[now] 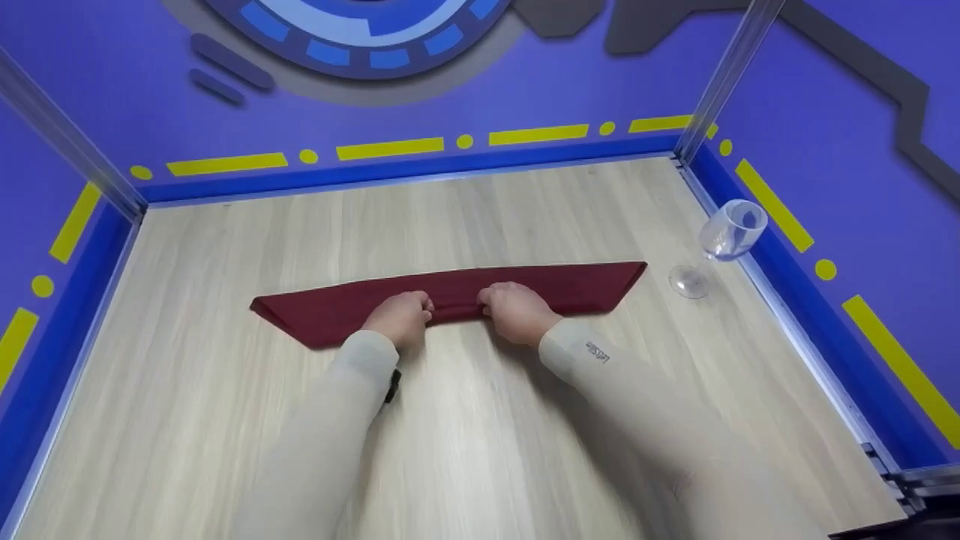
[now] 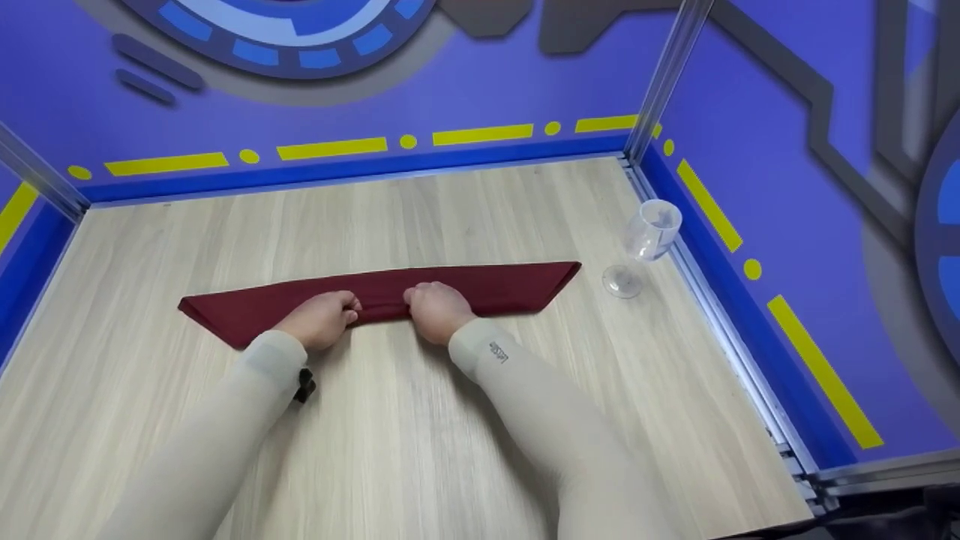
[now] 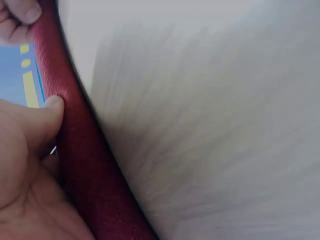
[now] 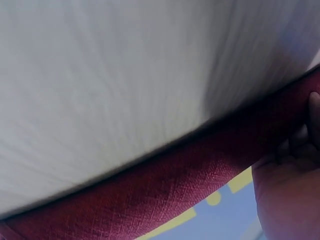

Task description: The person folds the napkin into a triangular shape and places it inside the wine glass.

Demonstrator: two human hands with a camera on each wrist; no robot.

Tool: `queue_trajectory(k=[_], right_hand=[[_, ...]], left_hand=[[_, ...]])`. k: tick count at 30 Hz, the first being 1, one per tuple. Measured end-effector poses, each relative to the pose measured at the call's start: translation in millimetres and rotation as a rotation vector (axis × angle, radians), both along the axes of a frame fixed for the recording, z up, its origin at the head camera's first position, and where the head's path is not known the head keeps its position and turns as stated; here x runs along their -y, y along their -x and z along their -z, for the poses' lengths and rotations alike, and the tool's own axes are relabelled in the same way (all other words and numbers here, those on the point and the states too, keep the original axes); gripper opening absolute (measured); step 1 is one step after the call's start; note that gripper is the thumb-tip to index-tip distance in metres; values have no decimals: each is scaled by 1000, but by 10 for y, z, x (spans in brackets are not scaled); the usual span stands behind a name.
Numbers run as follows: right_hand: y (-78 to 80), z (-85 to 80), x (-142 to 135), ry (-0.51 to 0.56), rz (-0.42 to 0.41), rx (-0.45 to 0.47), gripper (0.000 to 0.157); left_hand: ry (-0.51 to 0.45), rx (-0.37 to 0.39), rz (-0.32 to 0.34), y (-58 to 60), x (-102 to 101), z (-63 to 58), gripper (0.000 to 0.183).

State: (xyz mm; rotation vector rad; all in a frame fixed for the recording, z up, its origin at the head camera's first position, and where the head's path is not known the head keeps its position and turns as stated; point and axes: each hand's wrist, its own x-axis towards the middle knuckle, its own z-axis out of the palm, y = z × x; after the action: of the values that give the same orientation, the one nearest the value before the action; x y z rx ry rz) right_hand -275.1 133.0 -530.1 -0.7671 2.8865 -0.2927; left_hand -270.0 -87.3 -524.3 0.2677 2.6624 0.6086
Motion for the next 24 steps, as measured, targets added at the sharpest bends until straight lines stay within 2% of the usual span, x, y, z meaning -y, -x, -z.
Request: queue_trajectory(k=[3, 7, 10, 13, 15, 18, 21, 24], right_hand=[[12, 11, 10, 34, 39, 11, 11], [16, 10, 25, 1, 45, -27, 13], [6, 19, 28, -40, 17, -87, 17], [-11, 37, 24, -71, -25, -174, 22], [-26, 44, 23, -87, -52, -212, 25], [-48, 38, 37, -123, -79, -196, 27], [-69, 22, 41, -166, -109, -159, 26], [-82, 17, 21, -186, -147, -172, 28]], left_hand=[[-31, 38, -18, 30, 15, -24, 10], [-69, 30, -69, 60, 11, -40, 11], [-30, -36, -102, 61, -12, -28, 9], [38, -166, -108, 47, -43, 6, 6], [46, -253, -95, 34, -67, 37, 6], [41, -341, -52, 4, -101, 80, 19], [83, -370, 19, -34, -121, 83, 27], [140, -365, 77, -63, -123, 57, 21]])
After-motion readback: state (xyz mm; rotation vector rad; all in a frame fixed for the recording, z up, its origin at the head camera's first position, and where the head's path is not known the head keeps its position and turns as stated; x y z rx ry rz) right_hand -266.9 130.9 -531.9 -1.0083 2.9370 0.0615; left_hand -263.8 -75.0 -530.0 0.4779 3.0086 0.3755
